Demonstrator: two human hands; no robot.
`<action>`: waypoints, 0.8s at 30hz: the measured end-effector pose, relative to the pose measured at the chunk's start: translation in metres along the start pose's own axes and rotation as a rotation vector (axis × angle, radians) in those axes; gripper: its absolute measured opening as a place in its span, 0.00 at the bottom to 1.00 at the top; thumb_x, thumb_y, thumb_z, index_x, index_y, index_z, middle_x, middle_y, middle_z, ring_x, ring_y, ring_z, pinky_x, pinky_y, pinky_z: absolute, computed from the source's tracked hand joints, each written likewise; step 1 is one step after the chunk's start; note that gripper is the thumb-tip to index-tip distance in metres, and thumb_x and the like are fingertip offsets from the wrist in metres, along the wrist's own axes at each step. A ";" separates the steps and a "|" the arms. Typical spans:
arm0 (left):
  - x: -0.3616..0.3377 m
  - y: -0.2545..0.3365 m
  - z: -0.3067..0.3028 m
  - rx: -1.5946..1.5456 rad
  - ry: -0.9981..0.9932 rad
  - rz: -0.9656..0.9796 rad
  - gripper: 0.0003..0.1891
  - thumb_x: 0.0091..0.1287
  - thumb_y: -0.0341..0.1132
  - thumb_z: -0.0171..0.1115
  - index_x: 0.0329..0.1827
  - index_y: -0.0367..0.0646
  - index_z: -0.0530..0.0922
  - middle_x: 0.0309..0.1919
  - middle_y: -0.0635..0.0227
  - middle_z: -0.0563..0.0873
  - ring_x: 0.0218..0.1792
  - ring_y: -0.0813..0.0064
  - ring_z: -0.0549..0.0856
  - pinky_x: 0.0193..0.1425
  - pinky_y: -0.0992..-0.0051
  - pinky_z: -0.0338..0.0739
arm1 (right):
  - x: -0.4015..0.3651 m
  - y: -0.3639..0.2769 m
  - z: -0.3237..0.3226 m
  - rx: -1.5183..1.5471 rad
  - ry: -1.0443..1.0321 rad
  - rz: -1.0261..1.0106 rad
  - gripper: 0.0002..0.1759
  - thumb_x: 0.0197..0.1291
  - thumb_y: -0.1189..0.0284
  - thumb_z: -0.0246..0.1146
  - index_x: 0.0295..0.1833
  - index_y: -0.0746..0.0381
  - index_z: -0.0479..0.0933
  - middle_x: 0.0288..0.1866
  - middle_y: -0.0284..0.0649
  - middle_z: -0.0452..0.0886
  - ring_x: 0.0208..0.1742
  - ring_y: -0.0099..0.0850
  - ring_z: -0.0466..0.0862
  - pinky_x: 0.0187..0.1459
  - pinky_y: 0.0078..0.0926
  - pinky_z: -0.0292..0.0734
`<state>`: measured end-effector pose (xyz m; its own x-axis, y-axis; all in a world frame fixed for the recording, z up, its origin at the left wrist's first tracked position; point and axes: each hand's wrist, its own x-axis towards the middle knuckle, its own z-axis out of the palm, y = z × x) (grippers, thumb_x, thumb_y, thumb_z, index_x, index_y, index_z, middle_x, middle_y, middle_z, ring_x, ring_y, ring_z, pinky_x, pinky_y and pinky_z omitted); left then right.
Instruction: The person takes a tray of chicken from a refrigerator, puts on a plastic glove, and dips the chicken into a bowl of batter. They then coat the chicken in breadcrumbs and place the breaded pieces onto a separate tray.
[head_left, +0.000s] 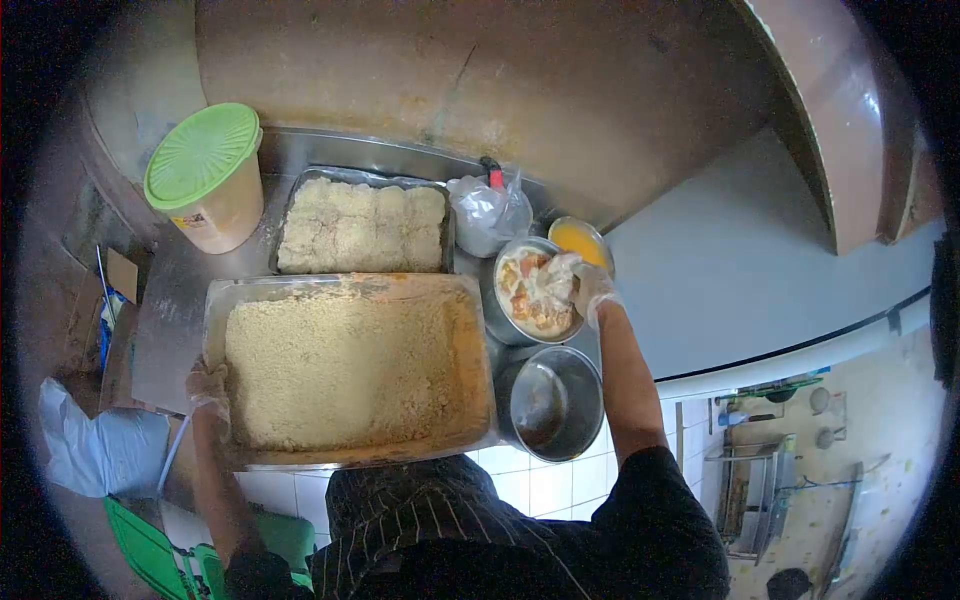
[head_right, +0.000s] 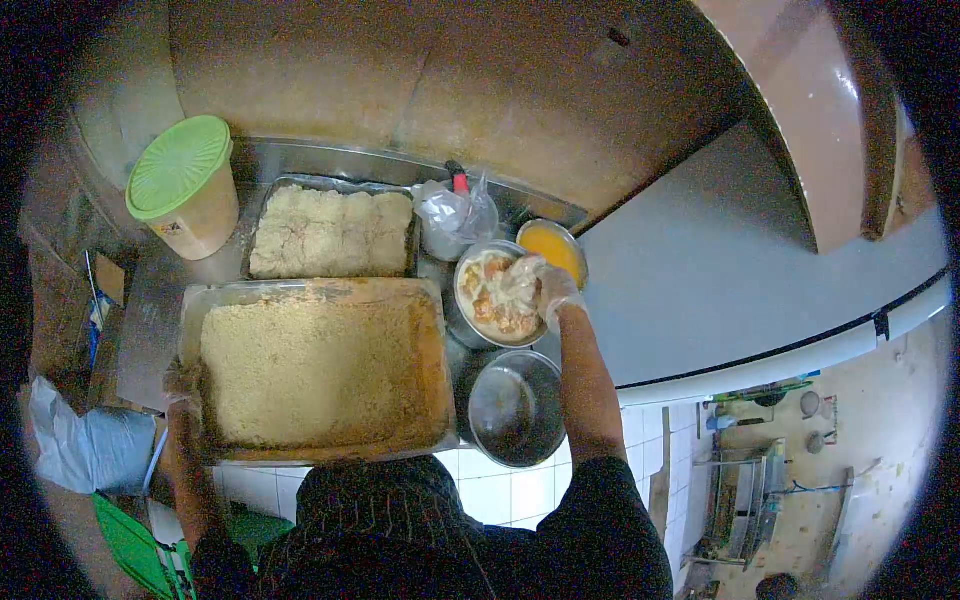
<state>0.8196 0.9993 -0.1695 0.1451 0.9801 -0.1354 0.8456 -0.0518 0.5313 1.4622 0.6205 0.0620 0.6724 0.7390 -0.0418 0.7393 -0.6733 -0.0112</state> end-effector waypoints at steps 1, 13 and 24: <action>-0.002 0.006 -0.002 -0.006 -0.007 0.020 0.26 0.56 0.43 0.67 0.57 0.43 0.78 0.45 0.52 0.86 0.45 0.52 0.85 0.48 0.60 0.79 | -0.001 0.004 0.009 0.295 0.060 0.024 0.11 0.62 0.74 0.56 0.48 0.63 0.80 0.50 0.48 0.83 0.51 0.37 0.83 0.51 0.34 0.79; 0.009 -0.025 0.014 0.012 -0.111 -0.003 0.31 0.56 0.48 0.67 0.61 0.41 0.74 0.47 0.50 0.85 0.49 0.48 0.83 0.53 0.58 0.77 | -0.031 -0.084 -0.034 1.857 -0.206 0.281 0.15 0.67 0.71 0.55 0.55 0.67 0.73 0.51 0.44 0.81 0.51 0.34 0.82 0.56 0.32 0.81; -0.048 0.076 -0.041 -0.133 0.051 0.054 0.30 0.63 0.43 0.64 0.66 0.39 0.70 0.58 0.47 0.79 0.60 0.51 0.78 0.63 0.63 0.73 | -0.105 -0.184 0.072 1.801 -0.993 0.337 0.36 0.69 0.50 0.55 0.64 0.72 0.65 0.59 0.55 0.77 0.65 0.44 0.74 0.67 0.41 0.68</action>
<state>0.8557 0.9567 -0.0881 0.1590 0.9853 -0.0630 0.7616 -0.0818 0.6428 1.2528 0.6647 -0.0037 0.0459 0.7638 -0.6438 -0.6434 -0.4704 -0.6039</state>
